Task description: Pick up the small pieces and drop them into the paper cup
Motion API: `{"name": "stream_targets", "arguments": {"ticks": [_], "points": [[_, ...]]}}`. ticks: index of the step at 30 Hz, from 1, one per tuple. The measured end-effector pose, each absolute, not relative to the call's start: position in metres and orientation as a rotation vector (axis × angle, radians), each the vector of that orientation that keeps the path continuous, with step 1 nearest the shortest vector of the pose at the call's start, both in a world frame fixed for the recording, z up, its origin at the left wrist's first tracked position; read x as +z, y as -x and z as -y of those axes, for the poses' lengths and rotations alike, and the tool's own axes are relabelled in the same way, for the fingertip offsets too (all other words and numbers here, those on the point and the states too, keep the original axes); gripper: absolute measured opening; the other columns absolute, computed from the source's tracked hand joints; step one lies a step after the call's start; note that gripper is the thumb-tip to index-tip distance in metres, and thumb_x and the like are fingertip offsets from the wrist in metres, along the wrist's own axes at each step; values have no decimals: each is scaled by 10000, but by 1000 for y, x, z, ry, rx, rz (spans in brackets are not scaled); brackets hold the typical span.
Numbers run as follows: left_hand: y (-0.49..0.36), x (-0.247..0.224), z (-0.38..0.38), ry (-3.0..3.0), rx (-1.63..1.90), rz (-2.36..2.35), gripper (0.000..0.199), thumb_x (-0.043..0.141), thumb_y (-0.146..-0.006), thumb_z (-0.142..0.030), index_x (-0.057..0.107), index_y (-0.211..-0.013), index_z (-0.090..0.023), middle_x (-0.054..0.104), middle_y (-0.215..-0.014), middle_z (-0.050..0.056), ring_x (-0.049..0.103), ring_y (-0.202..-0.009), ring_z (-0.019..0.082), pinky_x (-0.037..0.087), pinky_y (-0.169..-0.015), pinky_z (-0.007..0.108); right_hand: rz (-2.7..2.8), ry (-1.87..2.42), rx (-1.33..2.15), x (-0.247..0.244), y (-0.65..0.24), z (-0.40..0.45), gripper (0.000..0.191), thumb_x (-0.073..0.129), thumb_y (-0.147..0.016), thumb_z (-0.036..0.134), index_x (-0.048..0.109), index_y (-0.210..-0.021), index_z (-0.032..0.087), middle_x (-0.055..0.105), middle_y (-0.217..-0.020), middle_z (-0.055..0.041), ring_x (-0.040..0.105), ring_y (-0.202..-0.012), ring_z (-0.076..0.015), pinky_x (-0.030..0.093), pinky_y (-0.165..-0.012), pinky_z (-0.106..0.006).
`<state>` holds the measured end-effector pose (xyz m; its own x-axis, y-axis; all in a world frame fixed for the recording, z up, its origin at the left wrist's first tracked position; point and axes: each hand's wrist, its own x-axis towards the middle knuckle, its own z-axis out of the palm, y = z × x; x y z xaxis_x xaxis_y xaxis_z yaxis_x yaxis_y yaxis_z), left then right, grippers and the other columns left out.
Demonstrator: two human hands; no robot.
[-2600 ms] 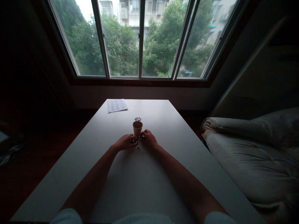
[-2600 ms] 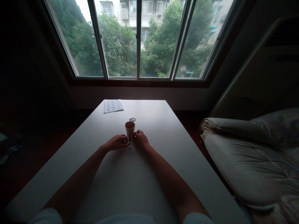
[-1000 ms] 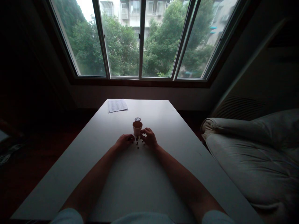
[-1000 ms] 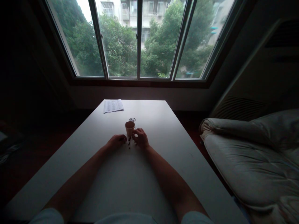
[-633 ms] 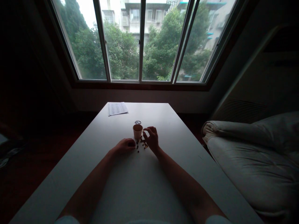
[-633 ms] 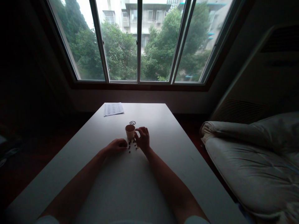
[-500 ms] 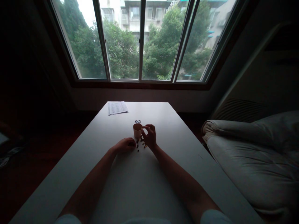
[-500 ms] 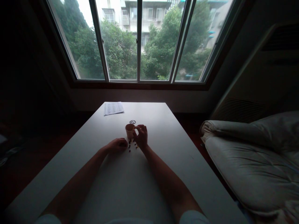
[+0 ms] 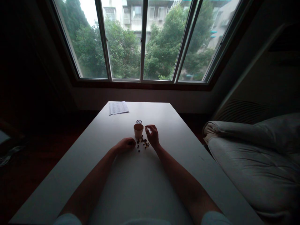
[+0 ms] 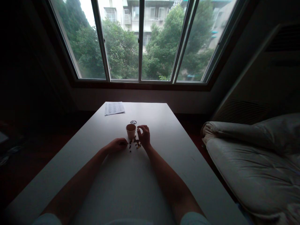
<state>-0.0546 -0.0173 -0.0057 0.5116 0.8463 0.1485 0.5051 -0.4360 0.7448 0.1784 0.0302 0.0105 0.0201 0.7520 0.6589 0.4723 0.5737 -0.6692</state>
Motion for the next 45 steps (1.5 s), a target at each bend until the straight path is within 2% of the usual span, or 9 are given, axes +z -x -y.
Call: {"name": "stream_targets", "arguments": {"ticks": [3,6,15,20,27,35,45], "points": [[55,-9,15,-2031,760,-1089,156,590,-800,-273,655,-880,-157,646,-816,19,566,-752,136,438,-711,247,1544,1096,365,-1,-190,-36,244,475,-911,290,690,-955,181,636,-1002,-95,592,-920,-214,504,-785,-342],[53,-8,12,-1924,909,-1124,137,567,-807,-276,617,-859,-160,612,-761,4,546,-699,117,428,-671,238,1475,1172,413,-12,-201,-41,254,480,-882,308,689,-932,173,653,-976,-97,597,-864,-208,508,-735,-327],[43,1,6,-1305,1321,-1180,307,686,-715,-387,581,-896,-163,620,-752,7,520,-568,90,403,-526,212,1485,1227,427,-24,-204,-47,258,475,-850,321,688,-909,187,687,-908,-72,617,-821,-204,494,-765,-321],[32,14,7,-1019,1444,-1180,416,755,-667,-425,606,-956,-164,661,-848,30,542,-610,77,415,-551,205,1522,1245,426,-26,-203,-48,256,480,-847,324,694,-898,194,688,-886,-63,606,-784,-201,489,-774,-327],[22,32,11,-847,1448,-1112,436,778,-661,-397,645,-998,-154,689,-917,48,511,-559,43,434,-540,204,1533,1262,429,-27,-204,-50,254,482,-842,322,698,-896,201,692,-881,-55,598,-774,-197,487,-774,-323],[16,44,12,-849,1330,-964,408,682,-774,-391,684,-1106,-152,684,-1197,120,499,-566,43,444,-539,216,1547,1271,442,-29,-203,-50,253,486,-839,327,696,-902,201,693,-874,-47,598,-774,-194,482,-760,-316],[7,53,20,-945,1272,-861,480,642,-858,-451,658,-1238,-159,621,-1311,126,528,-621,65,536,-652,265,1567,1252,443,-29,-203,-49,265,486,-848,345,698,-906,197,694,-869,-48,596,-767,-188,475,-753,-304]]}}
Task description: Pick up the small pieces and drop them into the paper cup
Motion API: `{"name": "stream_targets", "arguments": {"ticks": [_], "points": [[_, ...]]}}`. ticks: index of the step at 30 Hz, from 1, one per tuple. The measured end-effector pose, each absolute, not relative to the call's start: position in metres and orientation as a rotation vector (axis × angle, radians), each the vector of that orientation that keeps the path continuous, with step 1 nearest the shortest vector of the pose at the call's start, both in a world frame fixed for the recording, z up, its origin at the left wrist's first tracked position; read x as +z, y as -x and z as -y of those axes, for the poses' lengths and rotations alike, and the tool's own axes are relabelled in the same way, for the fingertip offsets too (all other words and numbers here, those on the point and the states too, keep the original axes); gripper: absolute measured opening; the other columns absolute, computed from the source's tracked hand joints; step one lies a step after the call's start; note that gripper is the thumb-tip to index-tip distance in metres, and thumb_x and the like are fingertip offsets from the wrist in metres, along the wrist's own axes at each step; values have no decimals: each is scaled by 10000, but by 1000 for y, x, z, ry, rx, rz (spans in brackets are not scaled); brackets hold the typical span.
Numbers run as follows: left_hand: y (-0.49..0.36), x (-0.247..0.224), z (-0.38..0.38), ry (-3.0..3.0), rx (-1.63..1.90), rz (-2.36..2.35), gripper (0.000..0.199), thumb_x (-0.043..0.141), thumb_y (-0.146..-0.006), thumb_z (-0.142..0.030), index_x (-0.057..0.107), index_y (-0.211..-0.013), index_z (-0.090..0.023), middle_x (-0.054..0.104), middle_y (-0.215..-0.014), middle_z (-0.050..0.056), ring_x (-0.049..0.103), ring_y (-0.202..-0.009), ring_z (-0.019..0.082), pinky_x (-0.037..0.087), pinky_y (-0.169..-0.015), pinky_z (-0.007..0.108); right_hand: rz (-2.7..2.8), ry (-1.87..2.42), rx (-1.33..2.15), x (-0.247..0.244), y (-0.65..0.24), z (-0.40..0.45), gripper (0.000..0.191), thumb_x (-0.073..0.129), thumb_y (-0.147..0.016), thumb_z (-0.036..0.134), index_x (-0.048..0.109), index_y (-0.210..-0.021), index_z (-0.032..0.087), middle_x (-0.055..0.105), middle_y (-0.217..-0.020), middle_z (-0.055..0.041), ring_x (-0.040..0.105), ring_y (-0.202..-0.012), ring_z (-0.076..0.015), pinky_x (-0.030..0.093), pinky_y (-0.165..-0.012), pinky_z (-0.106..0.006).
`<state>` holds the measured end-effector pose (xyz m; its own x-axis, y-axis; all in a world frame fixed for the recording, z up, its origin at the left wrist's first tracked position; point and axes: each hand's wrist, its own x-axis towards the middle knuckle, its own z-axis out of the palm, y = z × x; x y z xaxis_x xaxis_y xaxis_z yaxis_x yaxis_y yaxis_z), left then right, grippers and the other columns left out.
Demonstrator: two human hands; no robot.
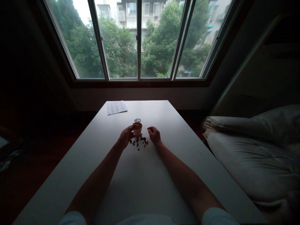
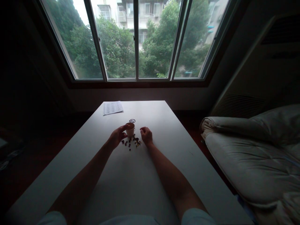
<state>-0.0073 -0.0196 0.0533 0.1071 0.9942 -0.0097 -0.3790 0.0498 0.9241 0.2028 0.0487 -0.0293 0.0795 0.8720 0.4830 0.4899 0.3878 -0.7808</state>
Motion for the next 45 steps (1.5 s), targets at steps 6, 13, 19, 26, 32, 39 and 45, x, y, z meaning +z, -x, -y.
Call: {"name": "stream_targets", "arguments": {"ticks": [6,13,19,26,32,39,45], "points": [[3,61,23,-1000,1289,-871,505,670,-838,-450,659,-1245,-151,635,-1279,122,570,-653,84,543,-680,284,1553,1256,483,-30,-202,-48,266,490,-836,347,700,-904,198,695,-837,-40,597,-755,-184,465,-712,-285],[4,56,18,-1125,1371,-1039,456,661,-799,-424,698,-1144,-129,708,-907,69,551,-589,83,505,-641,258,1601,1266,500,-28,-202,-46,263,489,-853,339,702,-916,198,696,-814,-30,594,-730,-175,448,-686,-273],[12,37,15,-1465,1431,-1220,295,557,-851,-361,712,-1000,-159,706,-897,47,542,-598,94,449,-581,229,1795,1245,447,-30,-198,-45,198,536,-856,255,715,-923,206,697,-859,-27,592,-746,-156,440,-715,-266],[9,16,25,-2129,1084,-1564,209,548,-882,-270,720,-976,-196,692,-928,52,600,-780,156,457,-717,270,2110,1217,371,-30,-193,-39,94,641,-851,212,722,-897,219,663,-877,-33,589,-825,-152,429,-747,-245],[2,7,32,-2482,830,-1636,253,522,-925,-270,732,-1066,-248,676,-1059,67,564,-986,221,453,-865,337,2193,1254,323,-24,-189,-31,115,711,-845,281,714,-949,231,636,-898,-33,562,-845,-156,412,-744,-242],[4,10,33,-2531,701,-1671,289,536,-921,-285,722,-1142,-295,661,-1091,71,549,-1006,228,447,-904,359,2184,1389,274,-20,-188,-28,138,666,-851,181,705,-975,225,628,-945,-44,549,-924,-169,404,-780,-246],[3,10,33,-2533,691,-1641,289,526,-923,-291,724,-1134,-296,658,-1106,77,544,-1015,231,438,-909,365,2192,1381,245,-21,-189,-27,175,626,-877,168,722,-1003,242,628,-976,-54,553,-956,-173,412,-796,-247]]}}
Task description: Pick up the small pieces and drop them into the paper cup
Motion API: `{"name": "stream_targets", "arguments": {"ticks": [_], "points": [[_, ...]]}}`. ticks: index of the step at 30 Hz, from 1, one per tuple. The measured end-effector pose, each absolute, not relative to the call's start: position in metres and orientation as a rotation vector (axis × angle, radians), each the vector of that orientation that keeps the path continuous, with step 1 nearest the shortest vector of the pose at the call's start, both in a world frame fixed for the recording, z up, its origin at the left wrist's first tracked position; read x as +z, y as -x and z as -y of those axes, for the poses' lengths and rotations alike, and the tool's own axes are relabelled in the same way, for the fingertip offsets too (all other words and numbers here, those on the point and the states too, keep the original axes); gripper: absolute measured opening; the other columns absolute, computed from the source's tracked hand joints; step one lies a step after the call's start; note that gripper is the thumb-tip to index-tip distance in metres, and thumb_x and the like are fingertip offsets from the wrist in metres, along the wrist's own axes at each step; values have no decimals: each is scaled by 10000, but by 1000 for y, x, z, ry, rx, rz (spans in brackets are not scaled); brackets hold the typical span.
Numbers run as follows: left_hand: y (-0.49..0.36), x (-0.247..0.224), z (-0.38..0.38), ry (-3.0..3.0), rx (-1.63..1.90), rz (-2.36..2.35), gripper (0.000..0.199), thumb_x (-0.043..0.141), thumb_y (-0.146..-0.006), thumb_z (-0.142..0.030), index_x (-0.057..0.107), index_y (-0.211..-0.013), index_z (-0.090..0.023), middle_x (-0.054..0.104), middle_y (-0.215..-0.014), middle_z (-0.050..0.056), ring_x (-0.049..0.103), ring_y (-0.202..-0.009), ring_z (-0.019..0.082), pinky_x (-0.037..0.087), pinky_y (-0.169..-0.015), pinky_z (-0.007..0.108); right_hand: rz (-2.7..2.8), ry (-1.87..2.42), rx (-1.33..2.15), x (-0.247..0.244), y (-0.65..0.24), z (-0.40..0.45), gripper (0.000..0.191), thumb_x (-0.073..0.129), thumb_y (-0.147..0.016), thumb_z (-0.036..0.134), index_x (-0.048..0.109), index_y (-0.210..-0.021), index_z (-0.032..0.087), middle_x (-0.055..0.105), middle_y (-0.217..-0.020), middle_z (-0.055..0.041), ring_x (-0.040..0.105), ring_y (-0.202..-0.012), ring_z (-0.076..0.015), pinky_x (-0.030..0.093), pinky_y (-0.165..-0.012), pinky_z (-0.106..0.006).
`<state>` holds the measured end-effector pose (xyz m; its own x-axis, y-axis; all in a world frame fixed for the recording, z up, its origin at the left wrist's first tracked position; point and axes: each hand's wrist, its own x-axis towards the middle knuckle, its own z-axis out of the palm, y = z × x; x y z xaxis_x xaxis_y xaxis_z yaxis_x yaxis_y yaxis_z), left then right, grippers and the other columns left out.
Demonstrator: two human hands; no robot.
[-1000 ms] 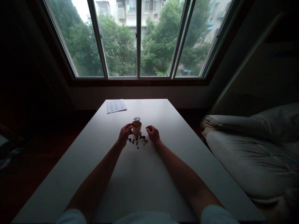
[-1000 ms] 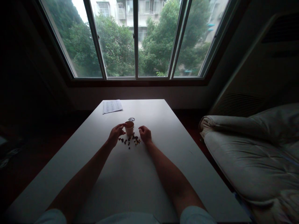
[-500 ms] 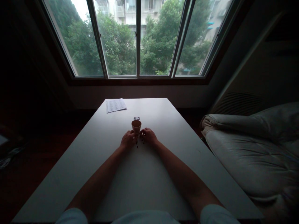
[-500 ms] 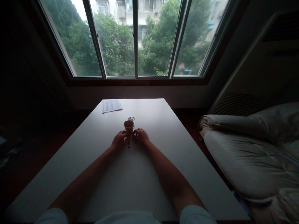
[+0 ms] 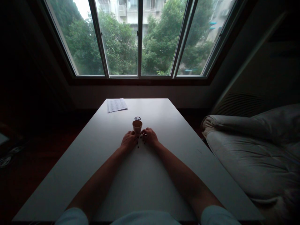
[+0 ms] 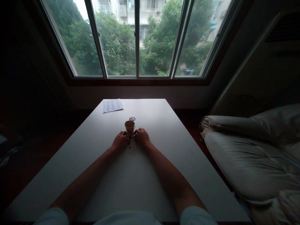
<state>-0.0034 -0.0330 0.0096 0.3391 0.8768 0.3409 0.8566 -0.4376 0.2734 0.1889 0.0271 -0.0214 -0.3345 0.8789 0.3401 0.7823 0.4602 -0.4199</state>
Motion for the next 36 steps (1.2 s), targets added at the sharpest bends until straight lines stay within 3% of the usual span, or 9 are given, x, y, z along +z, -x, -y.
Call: {"name": "stream_targets", "arguments": {"ticks": [7,18,36], "points": [[4,10,34,-2527,675,-1679,262,541,-902,-255,700,-1110,-258,651,-1078,80,538,-1002,233,435,-881,355,2202,1317,198,-23,-187,-26,120,627,-904,236,736,-955,235,639,-956,-70,556,-925,-198,415,-761,-271],[2,11,35,-2506,662,-1702,227,559,-874,-229,699,-1052,-238,647,-1063,82,541,-996,239,434,-882,361,2209,1266,244,-24,-188,-27,150,691,-827,193,722,-967,237,637,-989,-61,545,-969,-200,415,-802,-277],[3,13,36,-2462,709,-1655,218,571,-866,-210,731,-1010,-245,663,-1065,79,538,-982,231,446,-883,359,2196,1276,249,-25,-186,-29,78,657,-858,205,720,-903,215,626,-951,-73,538,-930,-203,411,-785,-287]]}}
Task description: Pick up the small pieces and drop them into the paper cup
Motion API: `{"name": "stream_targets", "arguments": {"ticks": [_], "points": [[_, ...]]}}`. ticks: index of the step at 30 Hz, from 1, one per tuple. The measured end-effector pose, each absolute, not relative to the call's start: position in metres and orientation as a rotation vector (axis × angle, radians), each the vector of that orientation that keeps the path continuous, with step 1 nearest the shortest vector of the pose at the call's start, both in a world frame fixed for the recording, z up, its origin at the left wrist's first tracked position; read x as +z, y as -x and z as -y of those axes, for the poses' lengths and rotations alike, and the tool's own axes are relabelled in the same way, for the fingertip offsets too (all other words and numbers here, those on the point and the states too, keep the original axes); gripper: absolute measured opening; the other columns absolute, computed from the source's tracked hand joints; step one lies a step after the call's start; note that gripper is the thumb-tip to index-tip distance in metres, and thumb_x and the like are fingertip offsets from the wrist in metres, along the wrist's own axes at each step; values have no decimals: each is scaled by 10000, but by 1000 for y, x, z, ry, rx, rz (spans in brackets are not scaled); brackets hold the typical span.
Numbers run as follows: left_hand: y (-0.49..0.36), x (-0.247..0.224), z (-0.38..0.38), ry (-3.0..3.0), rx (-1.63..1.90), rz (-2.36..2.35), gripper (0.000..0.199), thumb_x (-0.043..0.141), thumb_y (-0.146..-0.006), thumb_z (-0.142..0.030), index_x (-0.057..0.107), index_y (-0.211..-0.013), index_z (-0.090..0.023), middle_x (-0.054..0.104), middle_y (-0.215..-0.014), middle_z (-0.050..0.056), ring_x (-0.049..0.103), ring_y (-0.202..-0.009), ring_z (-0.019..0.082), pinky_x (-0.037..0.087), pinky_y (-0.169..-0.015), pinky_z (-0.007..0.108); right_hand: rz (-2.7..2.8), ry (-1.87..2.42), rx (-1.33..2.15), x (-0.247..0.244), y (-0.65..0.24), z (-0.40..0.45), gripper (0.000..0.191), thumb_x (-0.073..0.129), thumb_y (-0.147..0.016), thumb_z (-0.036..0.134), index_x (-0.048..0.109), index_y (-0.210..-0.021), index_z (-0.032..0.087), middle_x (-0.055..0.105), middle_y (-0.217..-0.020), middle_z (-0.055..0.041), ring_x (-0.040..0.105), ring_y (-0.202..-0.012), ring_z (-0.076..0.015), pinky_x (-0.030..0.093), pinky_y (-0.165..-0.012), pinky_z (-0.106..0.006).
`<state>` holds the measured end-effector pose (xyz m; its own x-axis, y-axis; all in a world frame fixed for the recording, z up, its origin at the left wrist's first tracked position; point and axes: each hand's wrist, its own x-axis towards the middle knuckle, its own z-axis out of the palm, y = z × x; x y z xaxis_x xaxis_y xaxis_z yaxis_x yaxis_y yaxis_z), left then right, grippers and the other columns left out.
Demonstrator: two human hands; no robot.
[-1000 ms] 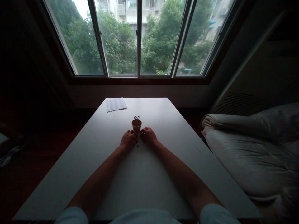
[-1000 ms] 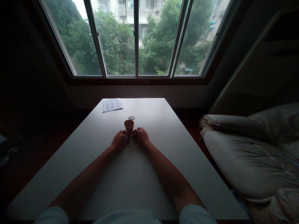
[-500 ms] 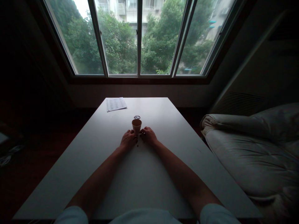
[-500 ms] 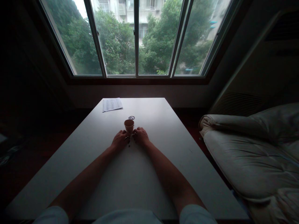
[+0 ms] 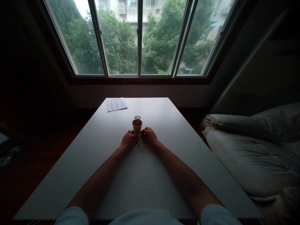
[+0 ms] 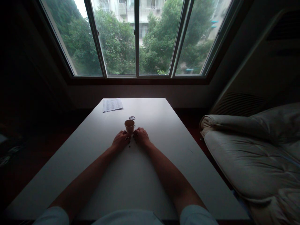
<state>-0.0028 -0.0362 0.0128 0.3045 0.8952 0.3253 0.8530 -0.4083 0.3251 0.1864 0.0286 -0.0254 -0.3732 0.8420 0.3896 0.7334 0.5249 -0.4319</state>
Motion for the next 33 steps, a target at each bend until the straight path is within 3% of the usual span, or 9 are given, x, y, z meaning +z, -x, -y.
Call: {"name": "stream_targets", "arguments": {"ticks": [9,19,24,33], "points": [[6,9,34,-2463,703,-1682,196,564,-884,-246,731,-986,-240,657,-1047,77,541,-986,227,441,-871,343,2029,1209,297,-21,-187,-28,78,616,-825,152,662,-859,205,638,-878,-42,549,-868,-187,428,-784,-283],[8,5,31,-2446,652,-1796,215,590,-873,-275,741,-1027,-265,656,-1012,80,552,-962,235,432,-863,351,1766,1140,404,-12,-185,-21,89,543,-796,202,608,-856,207,659,-836,-27,575,-778,-172,457,-760,-281],[6,8,34,-2512,638,-1815,210,562,-891,-281,738,-998,-241,652,-998,98,543,-957,250,413,-850,371,1529,1173,537,-10,-181,-22,127,510,-818,294,595,-856,208,657,-778,-17,572,-696,-159,467,-682,-266],[-2,10,38,-2530,596,-1876,202,547,-911,-267,733,-959,-207,659,-957,129,544,-954,262,392,-854,388,1123,1014,1019,-9,-172,-33,301,646,-741,409,648,-944,188,716,-924,-66,636,-779,-168,504,-646,-274]]}}
